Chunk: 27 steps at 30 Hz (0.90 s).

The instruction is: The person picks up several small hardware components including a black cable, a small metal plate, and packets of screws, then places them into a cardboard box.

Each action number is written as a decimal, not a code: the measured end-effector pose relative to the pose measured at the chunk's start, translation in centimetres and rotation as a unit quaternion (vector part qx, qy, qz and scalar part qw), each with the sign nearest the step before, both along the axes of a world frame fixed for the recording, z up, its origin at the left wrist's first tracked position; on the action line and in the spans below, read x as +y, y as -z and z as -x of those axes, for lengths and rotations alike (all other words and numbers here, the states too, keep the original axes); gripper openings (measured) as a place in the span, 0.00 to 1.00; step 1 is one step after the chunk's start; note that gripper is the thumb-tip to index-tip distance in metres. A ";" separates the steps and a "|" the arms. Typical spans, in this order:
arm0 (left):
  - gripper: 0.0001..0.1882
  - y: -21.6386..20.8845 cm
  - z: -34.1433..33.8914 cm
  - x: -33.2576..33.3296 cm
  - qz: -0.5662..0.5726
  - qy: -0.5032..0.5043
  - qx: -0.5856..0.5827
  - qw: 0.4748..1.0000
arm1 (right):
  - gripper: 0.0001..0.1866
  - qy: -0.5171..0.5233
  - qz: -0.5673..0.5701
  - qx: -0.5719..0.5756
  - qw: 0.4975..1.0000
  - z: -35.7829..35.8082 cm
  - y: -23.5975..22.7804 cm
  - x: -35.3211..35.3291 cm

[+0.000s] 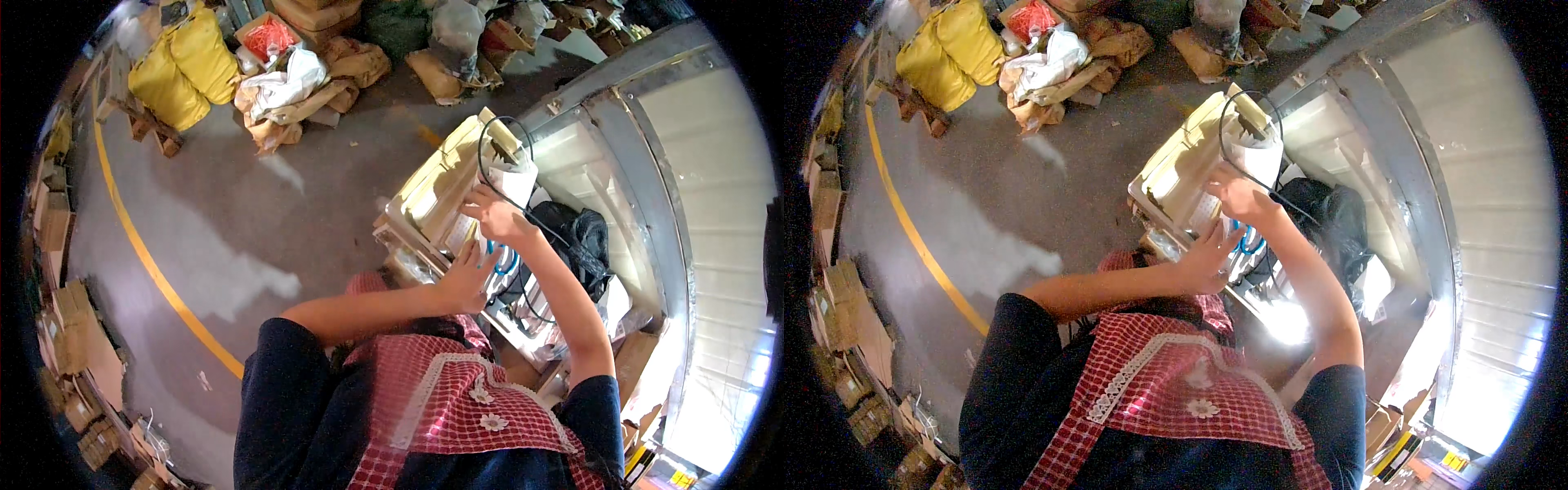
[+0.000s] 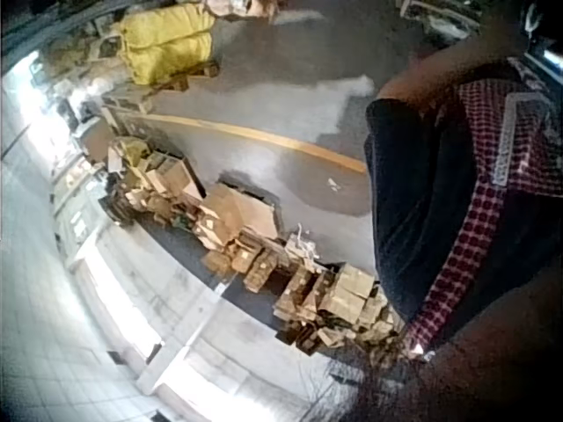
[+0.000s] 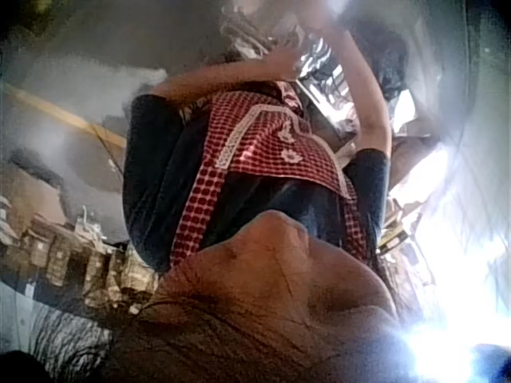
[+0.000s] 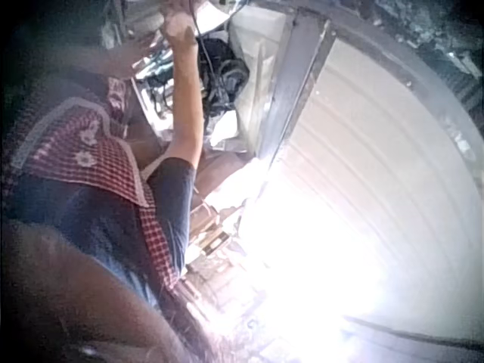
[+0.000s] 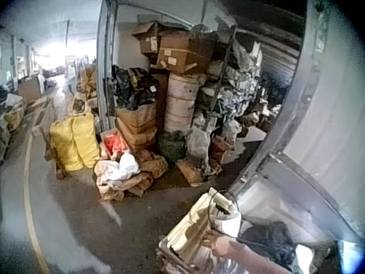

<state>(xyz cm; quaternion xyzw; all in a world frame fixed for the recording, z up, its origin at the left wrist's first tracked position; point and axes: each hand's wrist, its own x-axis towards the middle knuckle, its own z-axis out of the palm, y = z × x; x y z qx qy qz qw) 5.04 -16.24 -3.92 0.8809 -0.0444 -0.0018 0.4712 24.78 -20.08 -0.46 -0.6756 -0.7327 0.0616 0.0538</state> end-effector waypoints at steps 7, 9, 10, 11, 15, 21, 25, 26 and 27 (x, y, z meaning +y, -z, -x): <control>0.53 0.8 0.3 -1.2 -0.027 -0.017 -0.012 0.999 | 0.23 0.048 -0.019 -0.047 0.998 0.5 1.4 -0.4; 0.51 0.7 0.5 -0.7 -0.033 -0.010 -0.018 0.999 | 0.23 0.048 -0.008 -0.047 0.998 0.3 1.4 -0.2; 0.50 0.7 0.8 -0.3 -0.027 -0.003 -0.029 0.999 | 0.24 0.047 -0.002 -0.047 0.998 0.3 1.3 -0.1; 0.48 0.9 1.2 0.2 -0.021 0.000 -0.039 0.999 | 0.23 0.039 -0.002 -0.054 0.998 0.4 0.8 0.2; 0.37 -0.1 2.7 2.1 -0.066 -0.035 0.007 0.997 | 0.23 0.027 0.000 -0.067 0.997 0.2 -0.6 -1.0; 0.39 0.2 3.4 3.4 -0.158 -0.090 0.042 0.982 | 0.20 0.034 -0.007 -0.048 0.998 0.1 0.4 -1.9; 0.33 -0.5 3.2 3.7 -0.178 -0.097 0.076 0.976 | 0.19 -0.005 -0.051 -0.069 0.996 0.0 0.5 -2.4; 0.31 -0.1 3.2 3.5 -0.188 -0.090 0.068 0.976 | 0.18 -0.012 -0.055 -0.077 0.995 0.1 0.6 -2.3; 0.30 0.3 3.3 3.3 -0.198 -0.082 0.060 0.975 | 0.18 -0.019 -0.059 -0.084 0.994 0.2 0.6 -2.3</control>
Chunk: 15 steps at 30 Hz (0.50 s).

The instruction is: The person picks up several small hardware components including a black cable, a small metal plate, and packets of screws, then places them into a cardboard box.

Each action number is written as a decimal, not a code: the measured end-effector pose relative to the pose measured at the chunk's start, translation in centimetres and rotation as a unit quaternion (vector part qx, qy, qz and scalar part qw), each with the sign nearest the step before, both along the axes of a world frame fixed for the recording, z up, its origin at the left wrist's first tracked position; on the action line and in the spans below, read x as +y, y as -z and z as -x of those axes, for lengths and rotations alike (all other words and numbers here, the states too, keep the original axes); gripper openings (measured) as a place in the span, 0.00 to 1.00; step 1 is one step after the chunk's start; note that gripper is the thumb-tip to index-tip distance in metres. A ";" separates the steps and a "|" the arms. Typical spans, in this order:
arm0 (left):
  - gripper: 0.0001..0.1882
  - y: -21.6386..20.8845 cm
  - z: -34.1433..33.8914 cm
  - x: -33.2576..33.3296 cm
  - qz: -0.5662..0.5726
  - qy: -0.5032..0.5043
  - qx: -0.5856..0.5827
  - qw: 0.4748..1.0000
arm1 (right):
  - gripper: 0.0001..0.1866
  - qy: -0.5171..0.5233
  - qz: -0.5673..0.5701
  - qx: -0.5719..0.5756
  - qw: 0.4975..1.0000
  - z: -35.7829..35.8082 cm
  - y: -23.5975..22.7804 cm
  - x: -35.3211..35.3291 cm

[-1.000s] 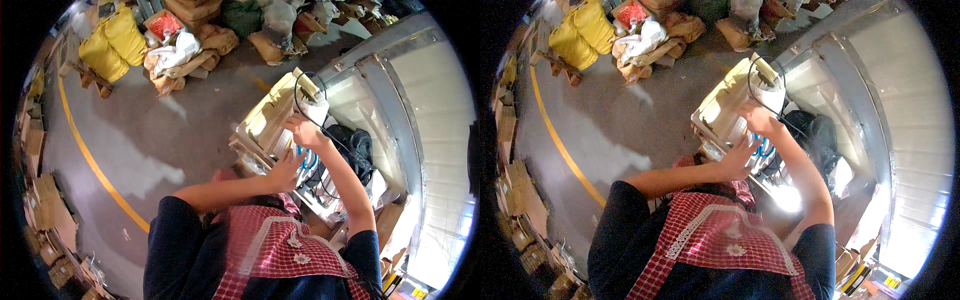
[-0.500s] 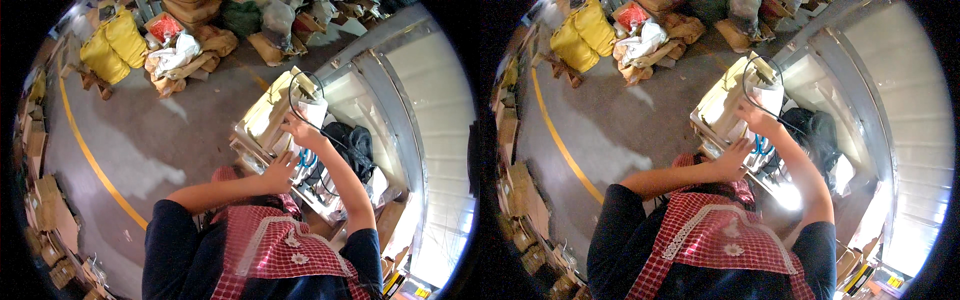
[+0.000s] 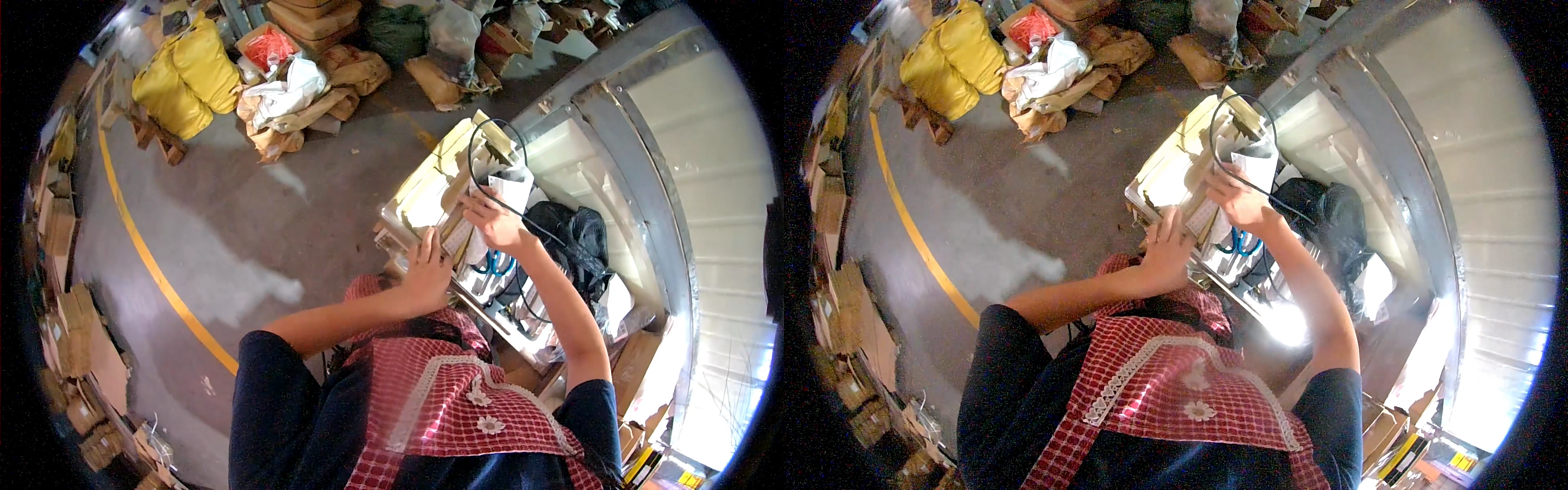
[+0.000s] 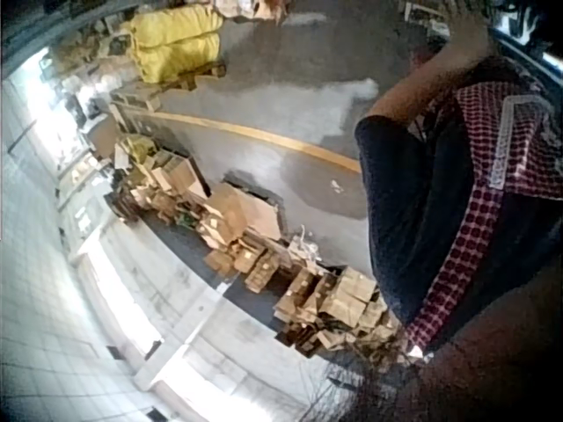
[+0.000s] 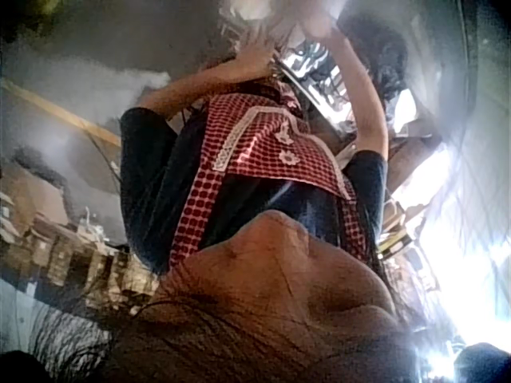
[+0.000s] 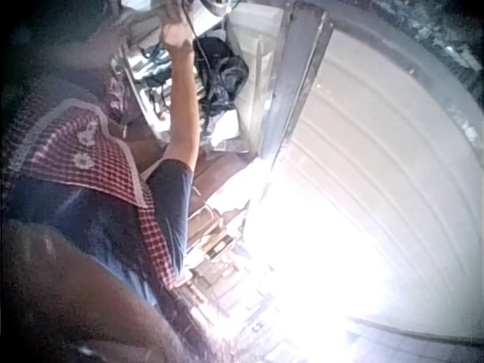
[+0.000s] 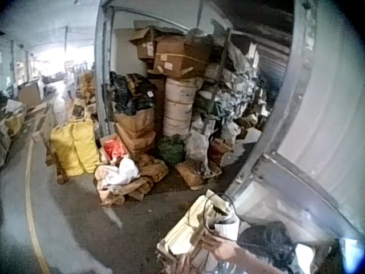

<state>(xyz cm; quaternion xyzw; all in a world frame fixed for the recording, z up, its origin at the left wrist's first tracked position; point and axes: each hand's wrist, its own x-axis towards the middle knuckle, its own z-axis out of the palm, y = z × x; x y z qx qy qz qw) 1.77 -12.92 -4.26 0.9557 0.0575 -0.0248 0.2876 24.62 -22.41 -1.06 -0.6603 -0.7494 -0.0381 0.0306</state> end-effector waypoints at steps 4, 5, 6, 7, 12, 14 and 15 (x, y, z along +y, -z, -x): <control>0.28 1.0 0.0 -1.1 -0.038 -0.034 -0.054 0.997 | 0.19 0.030 0.011 -0.007 0.999 0.4 -0.3 1.0; 0.28 1.3 -0.2 -1.3 -0.047 -0.039 -0.075 0.995 | 0.20 0.033 -0.004 -0.014 0.999 0.4 -0.2 1.4; 0.28 1.6 -0.2 -1.5 -0.055 -0.044 -0.096 0.993 | 0.20 0.035 -0.020 -0.021 0.999 0.5 -0.1 1.8; 0.28 1.9 -0.1 -1.8 -0.044 -0.036 -0.095 0.994 | 0.21 0.046 -0.013 -0.014 0.999 0.5 -0.2 1.9; 0.23 1.3 0.1 -1.6 0.037 0.013 -0.110 0.993 | 0.26 0.074 0.067 -0.002 0.995 0.8 -1.6 2.5; 0.21 1.4 0.1 -1.3 0.066 0.021 -0.140 0.988 | 0.29 0.070 0.054 0.076 0.993 0.3 -2.1 2.1; 0.21 1.5 0.1 -1.2 0.081 0.025 -0.155 0.984 | 0.30 0.060 0.086 0.015 0.994 0.0 -2.1 1.7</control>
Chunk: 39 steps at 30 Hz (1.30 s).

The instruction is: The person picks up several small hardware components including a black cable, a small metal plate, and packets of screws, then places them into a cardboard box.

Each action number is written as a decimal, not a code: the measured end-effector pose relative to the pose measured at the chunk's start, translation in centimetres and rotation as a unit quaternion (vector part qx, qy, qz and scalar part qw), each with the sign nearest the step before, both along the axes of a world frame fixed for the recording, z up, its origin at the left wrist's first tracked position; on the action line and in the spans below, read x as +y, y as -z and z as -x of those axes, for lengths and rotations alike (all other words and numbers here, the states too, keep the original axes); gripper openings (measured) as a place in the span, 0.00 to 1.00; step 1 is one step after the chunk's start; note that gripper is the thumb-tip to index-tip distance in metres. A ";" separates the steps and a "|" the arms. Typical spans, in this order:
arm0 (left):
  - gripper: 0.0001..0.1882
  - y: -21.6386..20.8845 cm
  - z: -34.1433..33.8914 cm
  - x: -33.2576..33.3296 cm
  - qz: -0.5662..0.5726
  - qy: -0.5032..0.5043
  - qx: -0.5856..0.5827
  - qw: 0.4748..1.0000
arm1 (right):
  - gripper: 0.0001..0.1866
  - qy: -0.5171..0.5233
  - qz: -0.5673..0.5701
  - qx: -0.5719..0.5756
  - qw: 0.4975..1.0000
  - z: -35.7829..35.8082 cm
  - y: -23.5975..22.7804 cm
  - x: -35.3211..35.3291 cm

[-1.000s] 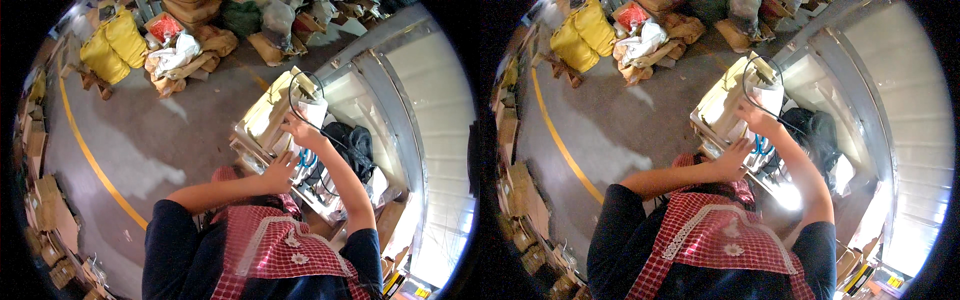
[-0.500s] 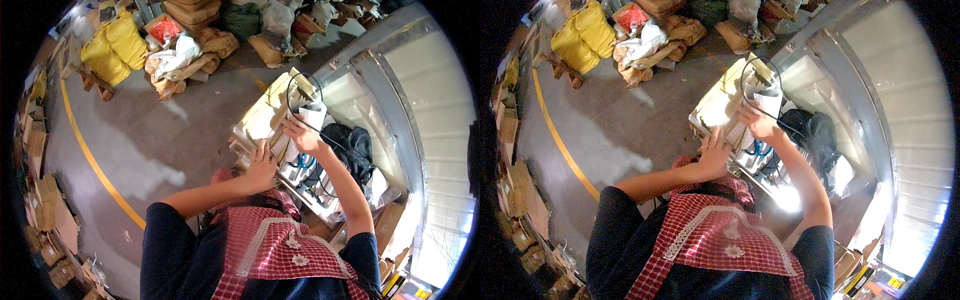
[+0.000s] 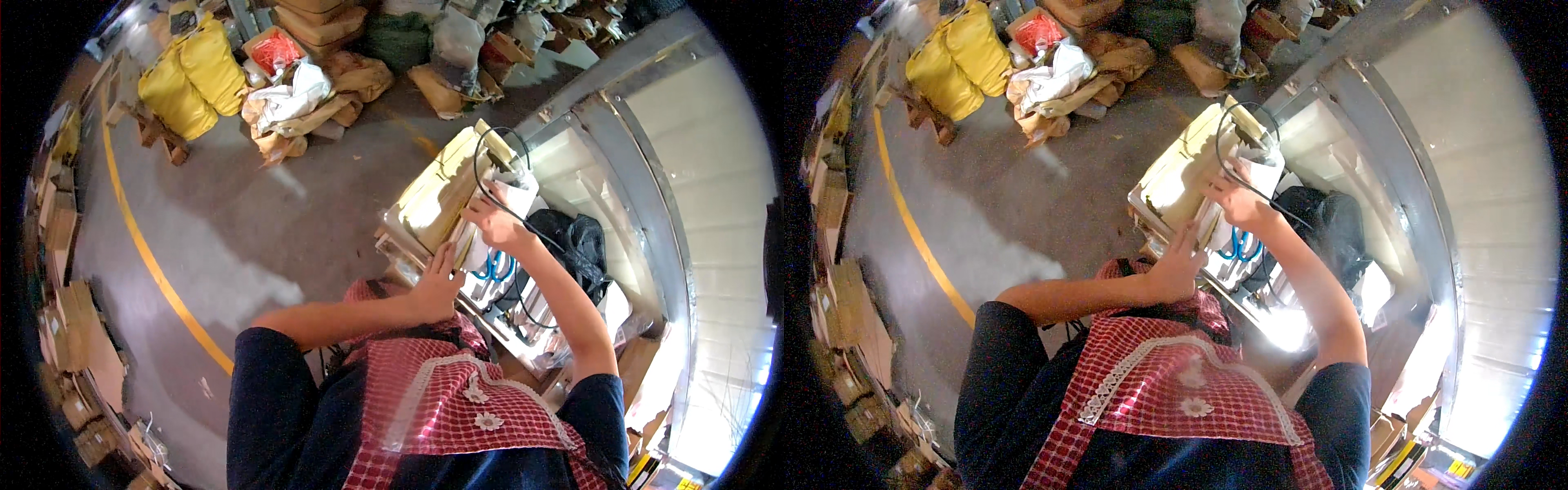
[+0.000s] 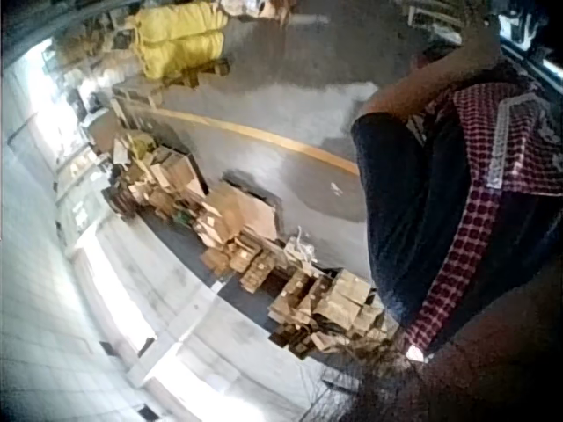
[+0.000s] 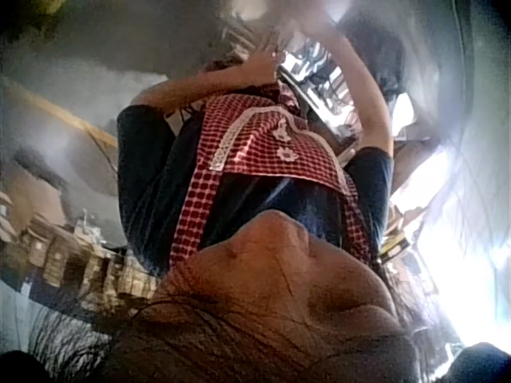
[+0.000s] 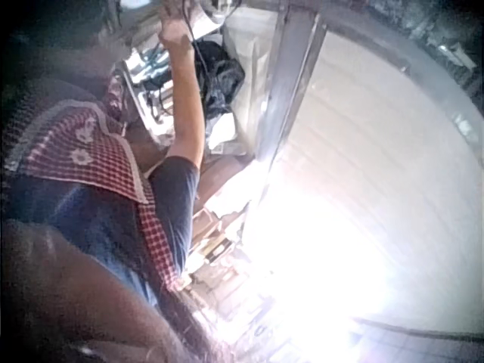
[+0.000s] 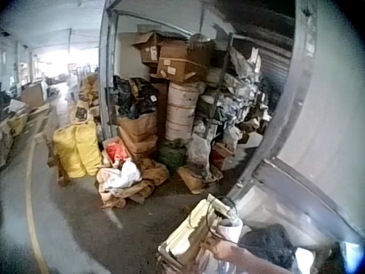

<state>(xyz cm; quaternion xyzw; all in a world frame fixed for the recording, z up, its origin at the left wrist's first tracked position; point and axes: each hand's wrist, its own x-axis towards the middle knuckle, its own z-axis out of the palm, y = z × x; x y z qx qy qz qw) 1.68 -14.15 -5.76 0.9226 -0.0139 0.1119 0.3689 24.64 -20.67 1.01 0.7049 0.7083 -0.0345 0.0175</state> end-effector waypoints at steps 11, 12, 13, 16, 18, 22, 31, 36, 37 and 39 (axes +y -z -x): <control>0.17 -0.7 -0.2 0.7 0.043 0.055 -0.002 0.998 | 0.21 -0.058 -0.051 0.014 0.997 -0.3 1.0 -0.5; 0.16 -0.5 -0.1 0.8 0.037 0.052 -0.004 0.998 | 0.21 -0.053 -0.050 0.023 0.997 -0.2 1.3 -0.2; 0.16 -0.4 -0.1 0.9 0.050 0.057 0.005 0.997 | 0.22 -0.047 -0.049 0.031 0.997 0.0 1.5 0.0; 0.14 -0.5 -0.3 2.1 0.104 0.070 0.046 0.991 | 0.23 -0.037 -0.046 0.022 0.998 0.2 1.4 0.1; 0.14 -0.8 -0.7 3.3 0.164 0.071 0.089 0.980 | 0.23 -0.022 -0.021 0.028 0.999 0.0 1.5 0.1; 0.15 -1.1 0.3 5.1 0.053 -0.013 0.075 0.996 | 0.22 -0.019 -0.013 0.020 1.000 0.1 1.3 0.2; 0.23 -2.0 1.1 5.6 -0.090 -0.088 0.072 0.989 | 0.18 -0.032 -0.039 -0.019 0.999 0.7 -0.6 0.0; 0.25 -1.5 1.4 4.2 -0.097 -0.038 0.115 0.988 | 0.17 -0.042 -0.061 0.009 0.997 0.5 -0.9 0.1; 0.26 -1.6 1.4 3.6 -0.086 -0.017 0.144 0.986 | 0.17 -0.042 -0.074 0.023 0.996 0.4 -0.8 0.0; 0.28 -1.6 1.4 3.0 -0.073 -0.009 0.173 0.982 | 0.18 -0.024 -0.061 0.017 0.998 0.3 -0.5 -0.1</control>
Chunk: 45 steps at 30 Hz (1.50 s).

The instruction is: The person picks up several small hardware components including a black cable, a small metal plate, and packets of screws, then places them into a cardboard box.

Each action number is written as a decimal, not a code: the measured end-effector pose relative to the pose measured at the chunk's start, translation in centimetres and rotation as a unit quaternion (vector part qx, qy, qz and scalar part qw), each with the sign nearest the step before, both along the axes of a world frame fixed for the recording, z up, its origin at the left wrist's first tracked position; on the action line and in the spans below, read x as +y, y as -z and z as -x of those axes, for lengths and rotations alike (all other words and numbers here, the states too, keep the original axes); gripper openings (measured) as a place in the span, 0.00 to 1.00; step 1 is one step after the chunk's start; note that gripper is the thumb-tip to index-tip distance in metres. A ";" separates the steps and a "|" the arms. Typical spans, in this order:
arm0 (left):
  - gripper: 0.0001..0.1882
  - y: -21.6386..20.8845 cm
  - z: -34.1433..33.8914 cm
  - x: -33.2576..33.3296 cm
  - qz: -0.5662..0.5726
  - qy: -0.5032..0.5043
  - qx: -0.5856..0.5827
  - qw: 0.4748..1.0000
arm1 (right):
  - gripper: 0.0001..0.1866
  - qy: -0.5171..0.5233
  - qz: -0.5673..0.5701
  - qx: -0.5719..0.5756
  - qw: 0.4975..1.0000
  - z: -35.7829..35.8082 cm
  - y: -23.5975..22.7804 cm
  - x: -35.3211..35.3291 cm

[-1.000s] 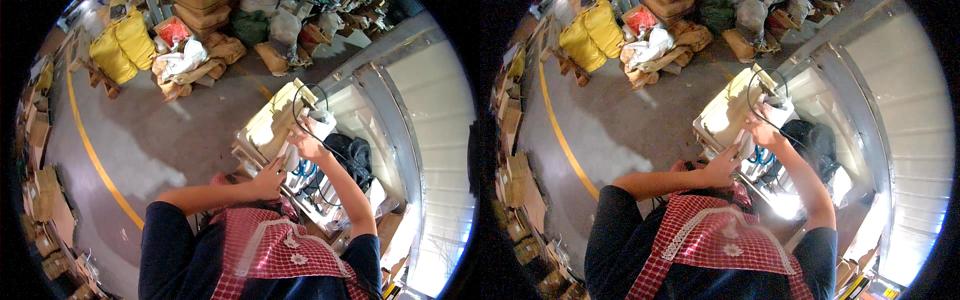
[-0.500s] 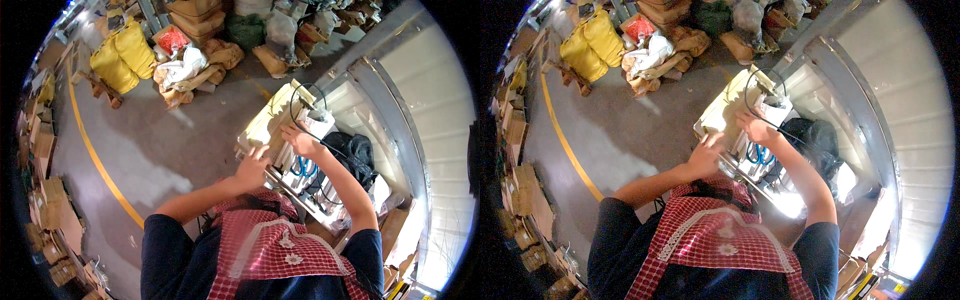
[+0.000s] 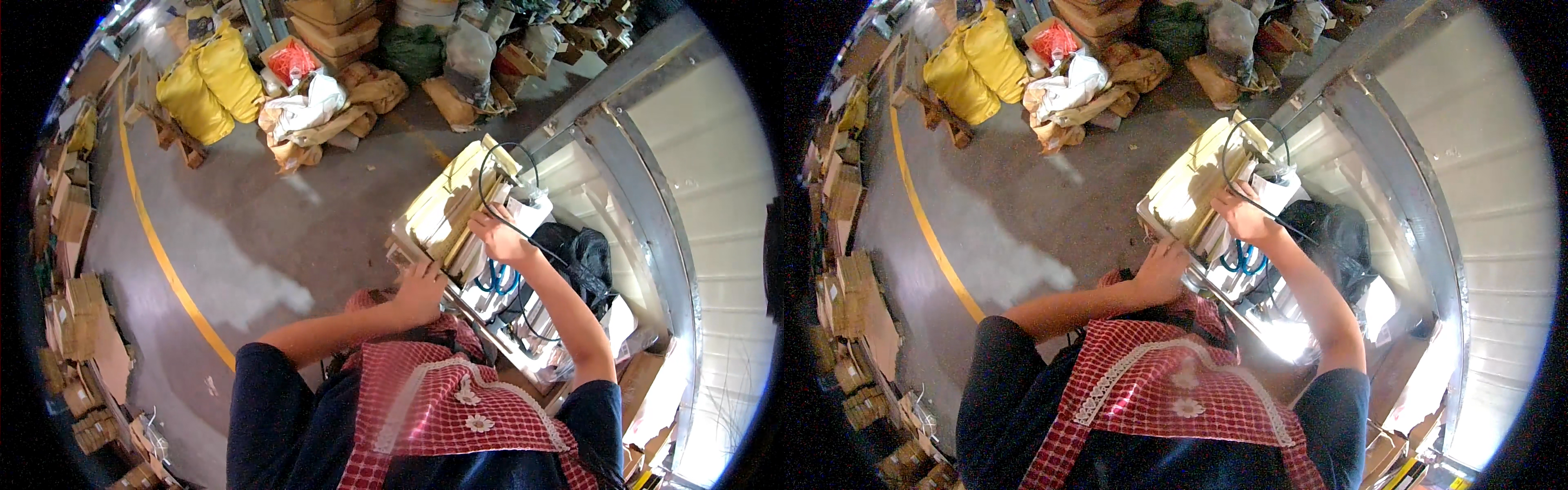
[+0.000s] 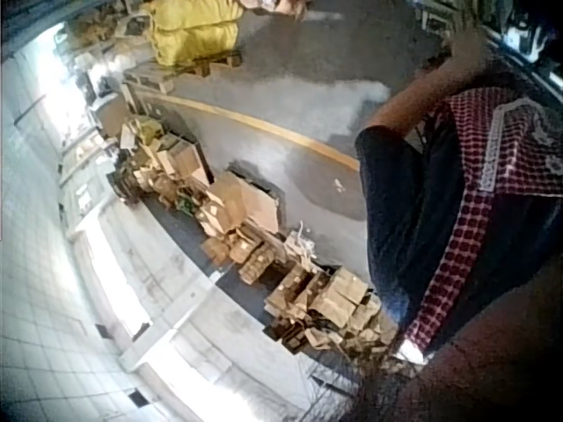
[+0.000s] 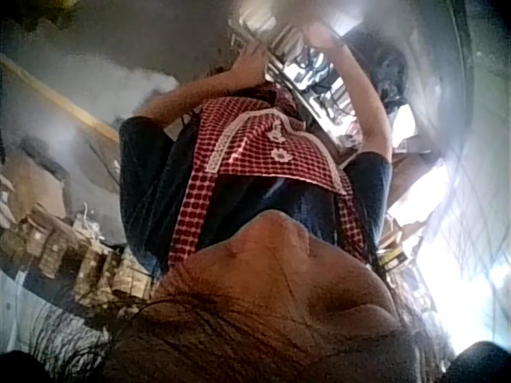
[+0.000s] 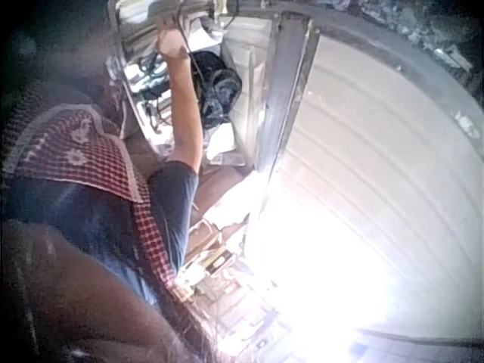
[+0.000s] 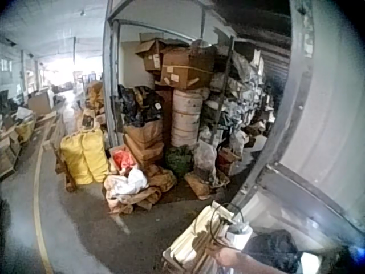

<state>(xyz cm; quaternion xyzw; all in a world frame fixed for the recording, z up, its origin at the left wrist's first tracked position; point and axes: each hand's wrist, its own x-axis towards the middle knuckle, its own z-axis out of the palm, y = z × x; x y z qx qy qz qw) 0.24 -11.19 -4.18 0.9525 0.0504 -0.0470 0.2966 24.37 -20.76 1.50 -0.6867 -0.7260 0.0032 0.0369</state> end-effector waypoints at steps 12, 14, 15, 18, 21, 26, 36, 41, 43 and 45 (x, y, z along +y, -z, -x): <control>0.29 -0.1 -1.8 1.5 -0.002 -0.058 -0.101 0.993 | 0.36 0.048 0.001 -0.002 0.999 1.7 1.0 2.7; 0.26 0.2 -1.9 1.3 0.004 -0.043 -0.136 0.990 | 0.36 0.048 -0.003 0.003 0.999 1.4 0.5 2.5; 0.25 0.5 -2.0 1.5 -0.010 -0.049 -0.153 0.987 | 0.36 0.046 -0.003 0.006 0.999 1.5 0.2 2.6; 0.20 0.9 -2.9 2.4 -0.050 -0.080 -0.196 0.976 | 0.35 0.060 0.026 -0.036 0.997 1.4 -0.2 2.7; 0.25 1.5 -3.9 3.6 -0.080 -0.116 -0.251 0.958 | 0.35 0.061 -0.016 -0.091 0.994 1.6 0.6 2.7; 0.25 1.7 -4.0 3.0 -0.097 -0.112 -0.252 0.956 | 0.36 0.108 -0.012 -0.102 0.989 2.4 -0.6 2.8; 0.11 0.1 -4.0 1.0 0.131 -0.083 -0.309 0.938 | 0.29 0.030 -0.032 -0.049 0.998 0.4 -0.3 1.0; 0.10 -0.3 -4.3 0.0 0.081 -0.100 -0.300 0.945 | 0.26 0.026 0.027 0.020 0.999 0.6 -1.6 3.2; 0.11 -0.6 -4.5 -0.1 0.081 -0.111 -0.298 0.945 | 0.24 -0.006 -0.013 -0.004 1.000 0.2 -1.6 3.7; 0.11 -0.8 -4.3 0.0 0.076 -0.120 -0.291 0.946 | 0.24 0.005 0.016 -0.043 0.999 0.8 -2.1 4.0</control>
